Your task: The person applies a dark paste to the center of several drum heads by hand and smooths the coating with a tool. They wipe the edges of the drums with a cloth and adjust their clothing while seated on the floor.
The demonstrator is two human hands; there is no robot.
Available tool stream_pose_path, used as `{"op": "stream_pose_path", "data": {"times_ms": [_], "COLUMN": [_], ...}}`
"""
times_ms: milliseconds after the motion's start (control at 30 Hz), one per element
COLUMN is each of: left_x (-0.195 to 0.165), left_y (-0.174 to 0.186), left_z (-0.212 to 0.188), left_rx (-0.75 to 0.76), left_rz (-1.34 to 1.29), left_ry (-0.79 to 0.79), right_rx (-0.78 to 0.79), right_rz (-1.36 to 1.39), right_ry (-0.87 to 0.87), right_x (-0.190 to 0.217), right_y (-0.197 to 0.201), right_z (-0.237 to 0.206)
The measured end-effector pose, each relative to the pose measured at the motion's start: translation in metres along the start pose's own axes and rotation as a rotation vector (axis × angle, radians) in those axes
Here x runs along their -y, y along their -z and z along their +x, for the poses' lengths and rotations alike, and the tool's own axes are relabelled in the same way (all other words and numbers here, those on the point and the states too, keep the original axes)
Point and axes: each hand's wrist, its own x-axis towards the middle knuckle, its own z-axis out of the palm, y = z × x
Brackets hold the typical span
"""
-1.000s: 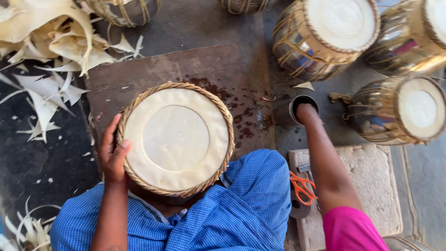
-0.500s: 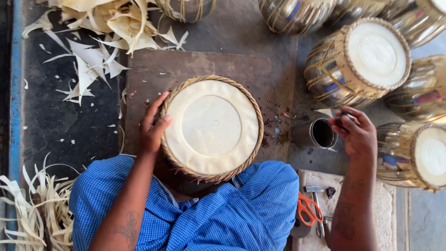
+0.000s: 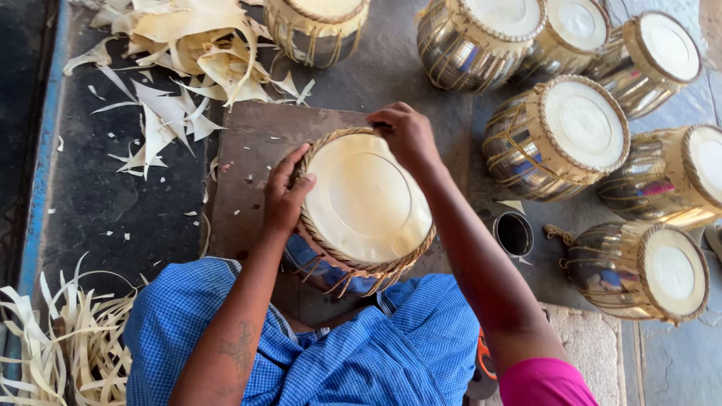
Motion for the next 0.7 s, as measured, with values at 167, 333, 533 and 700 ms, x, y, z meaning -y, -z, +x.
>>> {"op": "stream_pose_path", "data": {"times_ms": [167,333,533,700], "left_x": [-0.001,-0.001,0.024,0.042], "left_y": [0.008,0.016,0.029,0.028], "left_z": [0.001,0.001,-0.005,-0.012], "left_rx": [-0.018,-0.027,-0.093,-0.194], "left_rz": [0.077,0.105,0.099,-0.196], "left_ry": [0.009,-0.005,-0.067,0.201], "right_rx": [-0.008,0.003,0.042,0.078], "right_rz": [-0.199,-0.219,-0.173,-0.069], "right_ry": [0.258,0.347,0.394,0.339], "right_x": [0.021,0.044,0.092,0.139], "right_y": [-0.029,-0.055,-0.082,-0.098], "right_z": [0.015,0.013,0.007,-0.026]}}
